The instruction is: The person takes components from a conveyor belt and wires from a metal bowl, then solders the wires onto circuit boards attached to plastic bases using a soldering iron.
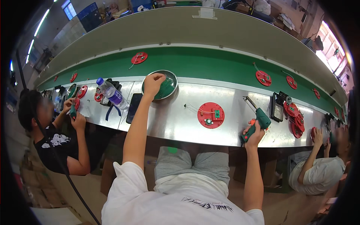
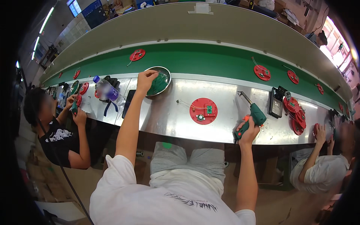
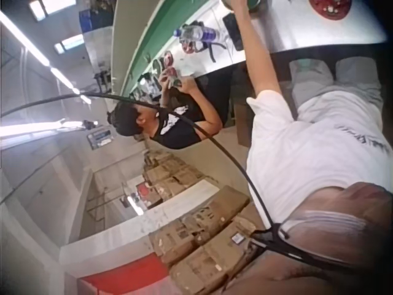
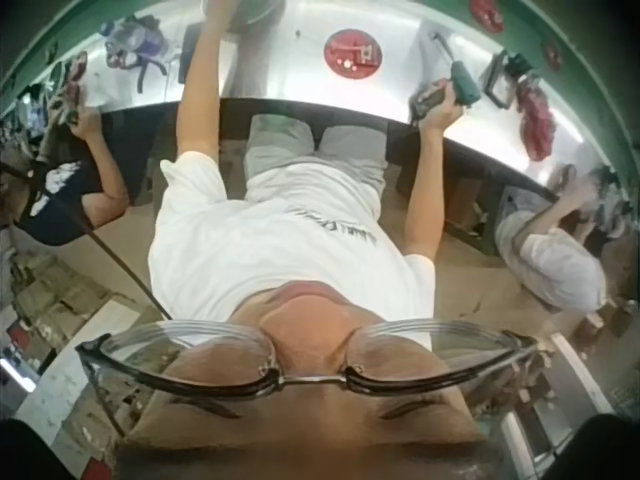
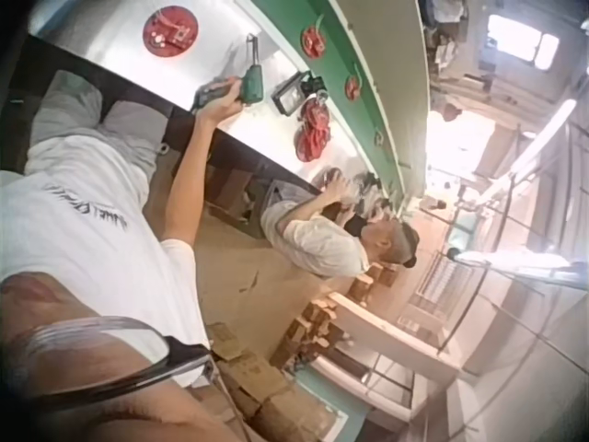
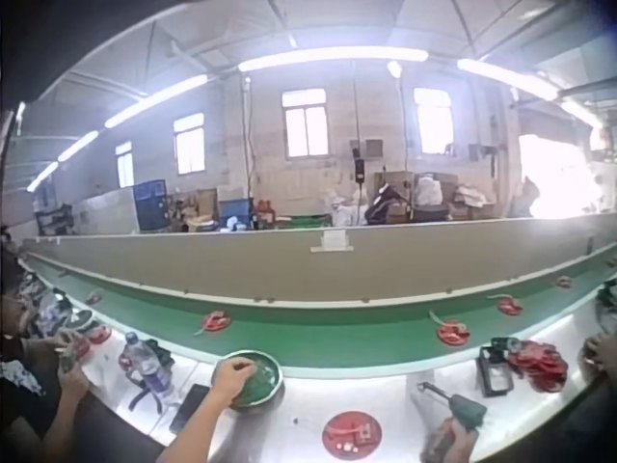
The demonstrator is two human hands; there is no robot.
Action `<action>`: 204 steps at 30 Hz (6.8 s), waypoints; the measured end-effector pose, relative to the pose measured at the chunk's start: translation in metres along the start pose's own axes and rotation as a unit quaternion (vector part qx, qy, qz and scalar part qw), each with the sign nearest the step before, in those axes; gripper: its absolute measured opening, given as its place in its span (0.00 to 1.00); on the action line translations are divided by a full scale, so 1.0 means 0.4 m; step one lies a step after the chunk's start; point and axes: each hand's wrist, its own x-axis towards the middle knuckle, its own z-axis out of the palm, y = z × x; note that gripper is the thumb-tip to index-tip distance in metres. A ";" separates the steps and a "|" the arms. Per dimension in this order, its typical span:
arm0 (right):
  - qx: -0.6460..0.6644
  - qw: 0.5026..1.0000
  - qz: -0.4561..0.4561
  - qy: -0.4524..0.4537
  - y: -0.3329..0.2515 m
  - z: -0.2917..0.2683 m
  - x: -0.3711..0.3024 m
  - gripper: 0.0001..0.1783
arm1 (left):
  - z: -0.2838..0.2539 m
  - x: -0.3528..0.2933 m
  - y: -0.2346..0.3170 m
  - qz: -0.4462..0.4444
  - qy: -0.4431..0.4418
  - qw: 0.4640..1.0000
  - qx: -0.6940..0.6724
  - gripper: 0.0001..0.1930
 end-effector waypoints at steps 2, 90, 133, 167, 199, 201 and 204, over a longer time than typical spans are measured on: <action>0.010 1.000 0.004 -0.001 -0.001 0.001 -0.002 0.15 | -0.023 -0.007 0.010 -0.034 -0.026 0.985 -0.165 0.07; -0.184 0.954 -0.023 -0.235 -0.009 -0.053 -0.170 0.14 | 0.385 -0.464 0.202 0.288 -0.024 0.954 0.077 0.09; 0.064 0.990 -0.022 0.126 0.011 -0.012 -0.020 0.17 | 0.432 0.438 0.016 -0.073 0.051 0.924 0.371 0.17; 0.056 0.995 -0.003 0.083 -0.008 -0.014 -0.031 0.17 | 0.049 0.022 0.018 -0.020 0.025 0.970 0.242 0.08; -0.088 0.970 -0.016 -0.228 -0.050 -0.056 -0.171 0.21 | 0.175 -0.409 0.289 0.188 -0.097 0.977 -0.021 0.05; -0.142 0.957 -0.015 -0.253 -0.053 -0.049 -0.178 0.15 | 0.233 -0.440 0.253 0.240 -0.070 0.968 -0.008 0.05; -0.203 0.940 -0.012 -0.274 -0.040 -0.042 -0.177 0.12 | 0.278 -0.469 0.222 0.242 -0.051 0.967 0.056 0.05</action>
